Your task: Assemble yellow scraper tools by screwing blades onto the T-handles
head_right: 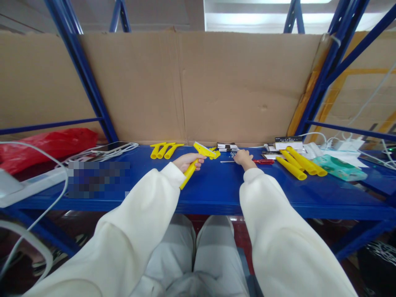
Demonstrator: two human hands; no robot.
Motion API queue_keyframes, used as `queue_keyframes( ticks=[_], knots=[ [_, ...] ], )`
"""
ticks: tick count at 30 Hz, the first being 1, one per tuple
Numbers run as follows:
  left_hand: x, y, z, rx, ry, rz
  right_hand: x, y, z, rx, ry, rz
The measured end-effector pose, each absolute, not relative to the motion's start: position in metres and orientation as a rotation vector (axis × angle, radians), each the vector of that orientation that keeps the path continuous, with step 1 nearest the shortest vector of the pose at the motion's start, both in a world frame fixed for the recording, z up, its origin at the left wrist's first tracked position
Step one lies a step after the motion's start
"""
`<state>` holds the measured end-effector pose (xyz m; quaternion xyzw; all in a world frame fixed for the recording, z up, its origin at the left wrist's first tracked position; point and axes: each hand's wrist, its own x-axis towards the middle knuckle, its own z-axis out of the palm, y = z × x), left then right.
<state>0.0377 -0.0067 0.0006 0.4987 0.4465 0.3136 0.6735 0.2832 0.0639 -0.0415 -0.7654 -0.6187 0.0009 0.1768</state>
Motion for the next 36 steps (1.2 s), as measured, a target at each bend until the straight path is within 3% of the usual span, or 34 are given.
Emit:
queue_keyframes(
  ticks=[6,20,36],
  knots=[
    [0.034,-0.002,-0.002,1.076,1.016,0.684,0.274,0.055,-0.031,-2.125,-1.701,0.061],
    [0.034,-0.003,-0.001,1.089,0.984,0.68,0.22,0.04,-0.03,-1.163,-2.044,0.039],
    [0.038,-0.007,-0.001,1.115,0.99,0.662,0.217,0.046,-0.04,-1.202,-2.018,0.008]
  ],
)
